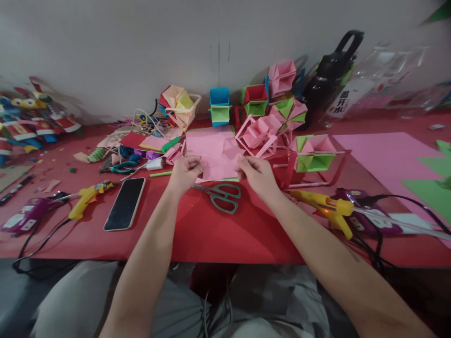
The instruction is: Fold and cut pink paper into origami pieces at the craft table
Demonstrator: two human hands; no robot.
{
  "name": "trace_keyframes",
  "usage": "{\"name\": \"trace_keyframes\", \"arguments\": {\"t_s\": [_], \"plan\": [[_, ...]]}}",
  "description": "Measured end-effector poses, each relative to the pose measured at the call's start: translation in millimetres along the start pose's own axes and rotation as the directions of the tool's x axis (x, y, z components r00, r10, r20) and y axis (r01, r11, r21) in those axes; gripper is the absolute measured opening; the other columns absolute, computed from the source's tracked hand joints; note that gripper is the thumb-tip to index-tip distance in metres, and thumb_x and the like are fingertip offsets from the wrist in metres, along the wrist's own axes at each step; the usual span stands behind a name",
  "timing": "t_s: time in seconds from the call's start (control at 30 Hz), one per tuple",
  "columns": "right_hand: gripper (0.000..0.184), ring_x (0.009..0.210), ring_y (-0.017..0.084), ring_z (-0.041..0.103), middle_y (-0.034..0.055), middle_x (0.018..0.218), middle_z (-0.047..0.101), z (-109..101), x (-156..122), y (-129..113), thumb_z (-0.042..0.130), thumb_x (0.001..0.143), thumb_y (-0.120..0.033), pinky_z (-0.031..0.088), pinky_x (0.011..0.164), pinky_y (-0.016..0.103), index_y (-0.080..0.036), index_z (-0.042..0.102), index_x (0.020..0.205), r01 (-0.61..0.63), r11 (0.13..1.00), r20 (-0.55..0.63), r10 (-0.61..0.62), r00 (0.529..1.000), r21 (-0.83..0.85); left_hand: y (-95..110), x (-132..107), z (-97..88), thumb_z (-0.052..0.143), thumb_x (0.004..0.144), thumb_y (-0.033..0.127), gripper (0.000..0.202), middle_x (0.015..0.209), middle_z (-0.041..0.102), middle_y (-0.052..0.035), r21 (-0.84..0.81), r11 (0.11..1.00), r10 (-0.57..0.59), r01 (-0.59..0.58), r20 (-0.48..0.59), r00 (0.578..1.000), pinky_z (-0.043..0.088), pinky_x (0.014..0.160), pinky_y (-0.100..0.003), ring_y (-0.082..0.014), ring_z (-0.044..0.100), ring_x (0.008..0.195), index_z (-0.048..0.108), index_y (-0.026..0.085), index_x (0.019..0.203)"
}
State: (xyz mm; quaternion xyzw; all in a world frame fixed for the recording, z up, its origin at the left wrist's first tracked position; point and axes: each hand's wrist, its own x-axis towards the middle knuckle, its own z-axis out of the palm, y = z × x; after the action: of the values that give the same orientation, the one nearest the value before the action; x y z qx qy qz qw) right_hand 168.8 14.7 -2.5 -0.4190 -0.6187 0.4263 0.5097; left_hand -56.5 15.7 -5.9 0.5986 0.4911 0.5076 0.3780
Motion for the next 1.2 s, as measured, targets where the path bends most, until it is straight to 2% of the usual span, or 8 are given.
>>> {"name": "trace_keyframes", "arguments": {"t_s": [0.1, 0.2, 0.33, 0.57, 0.67, 0.73, 0.87, 1.2], "plan": [[0.048, 0.061, 0.014, 0.056, 0.0026, 0.069, 0.066, -2, 1, 0, 0.061, 0.09, -0.064, 0.046, 0.061, 0.028, -0.019, 0.068, 0.075, 0.009, 1.0, -0.01, -0.009, 1.0, 0.003, 0, 0, -0.2, 0.081, 0.071, 0.046, 0.034, 0.058, 0.049, 0.0036, -0.009, 1.0, -0.003, 0.003, 0.004, 1.0, 0.045, 0.055, -0.026, -0.0101, 0.046, 0.052, 0.061, 0.018, 0.068], [0.042, 0.068, 0.015, 0.06, 0.005, 0.082, 0.071, 1, 0, 0, 0.063, 0.09, -0.06, 0.048, 0.065, 0.028, -0.019, 0.07, 0.086, -0.006, 1.0, 0.063, 0.005, 0.998, 0.012, 2, -2, 1.7, 0.08, 0.073, 0.046, 0.035, 0.057, 0.048, 0.0038, -0.016, 1.0, 0.002, -0.002, 0.016, 1.0, 0.046, 0.054, -0.026, -0.0104, 0.046, 0.052, 0.059, 0.018, 0.067], [0.036, 0.065, 0.015, 0.057, 0.0022, 0.07, 0.066, 5, -3, -2, 0.066, 0.088, -0.051, 0.046, 0.064, 0.028, -0.019, 0.067, 0.073, 0.016, 0.998, 0.108, -0.008, 0.994, -0.068, 9, -5, 5.4, 0.079, 0.074, 0.047, 0.038, 0.057, 0.048, 0.003, -0.043, 0.999, 0.011, -0.008, 0.07, 0.997, 0.045, 0.053, -0.025, -0.0107, 0.049, 0.053, 0.057, 0.018, 0.064], [0.033, 0.058, 0.012, 0.043, -0.0033, 0.059, 0.049, 7, -4, -3, 0.067, 0.084, -0.041, 0.036, 0.057, 0.027, -0.021, 0.052, 0.063, 0.036, 0.997, 0.029, -0.034, 0.999, -0.067, 12, -5, 11.1, 0.08, 0.074, 0.05, 0.036, 0.062, 0.059, 0.001, -0.078, 0.997, 0.008, -0.001, 0.086, 0.996, 0.049, 0.055, -0.024, -0.0111, 0.054, 0.055, 0.07, 0.016, 0.079], [0.037, 0.056, 0.011, 0.044, -0.0038, 0.058, 0.049, 9, -5, -3, 0.069, 0.083, -0.046, 0.036, 0.055, 0.027, -0.021, 0.051, 0.062, -0.021, 1.0, 0.037, 0.021, 0.999, -0.018, 9, -5, 11.2, 0.08, 0.075, 0.049, 0.035, 0.061, 0.061, 0.001, -0.07, 0.996, 0.058, -0.057, 0.021, 0.998, 0.048, 0.053, -0.023, -0.0103, 0.054, 0.054, 0.072, 0.016, 0.081], [0.039, 0.056, 0.012, 0.05, -0.0023, 0.06, 0.056, 10, -5, -3, 0.071, 0.082, -0.052, 0.04, 0.055, 0.027, -0.02, 0.054, 0.067, -0.069, 0.998, 0.108, 0.068, 0.992, 0.004, 8, -5, 10.6, 0.08, 0.076, 0.049, 0.035, 0.061, 0.061, 0.0008, -0.07, 0.995, 0.076, -0.076, -0.005, 0.997, 0.048, 0.054, -0.022, -0.0103, 0.055, 0.055, 0.072, 0.015, 0.08], [0.043, 0.054, 0.013, 0.057, 0.0001, 0.059, 0.062, 14, -8, -3, 0.073, 0.081, -0.058, 0.043, 0.053, 0.027, -0.019, 0.057, 0.071, -0.125, 0.992, 0.224, 0.122, 0.967, 0.003, 9, -6, 10.4, 0.079, 0.078, 0.05, 0.035, 0.062, 0.063, 0.0001, -0.064, 0.995, 0.082, -0.079, 0.039, 0.996, 0.048, 0.054, -0.023, -0.0107, 0.057, 0.055, 0.074, 0.015, 0.085], [0.047, 0.047, 0.012, 0.058, 0.0018, 0.058, 0.067, 17, -11, -3, 0.078, 0.076, -0.06, 0.047, 0.048, 0.025, -0.018, 0.059, 0.072, -0.223, 0.973, 0.216, 0.206, 0.954, 0.059, 13, -7, 15.1, 0.079, 0.078, 0.043, 0.029, 0.061, 0.061, 0.0018, -0.066, 0.994, 0.094, -0.093, 0.022, 0.995, 0.045, 0.053, -0.022, -0.0094, 0.054, 0.055, 0.073, 0.015, 0.085]]}}
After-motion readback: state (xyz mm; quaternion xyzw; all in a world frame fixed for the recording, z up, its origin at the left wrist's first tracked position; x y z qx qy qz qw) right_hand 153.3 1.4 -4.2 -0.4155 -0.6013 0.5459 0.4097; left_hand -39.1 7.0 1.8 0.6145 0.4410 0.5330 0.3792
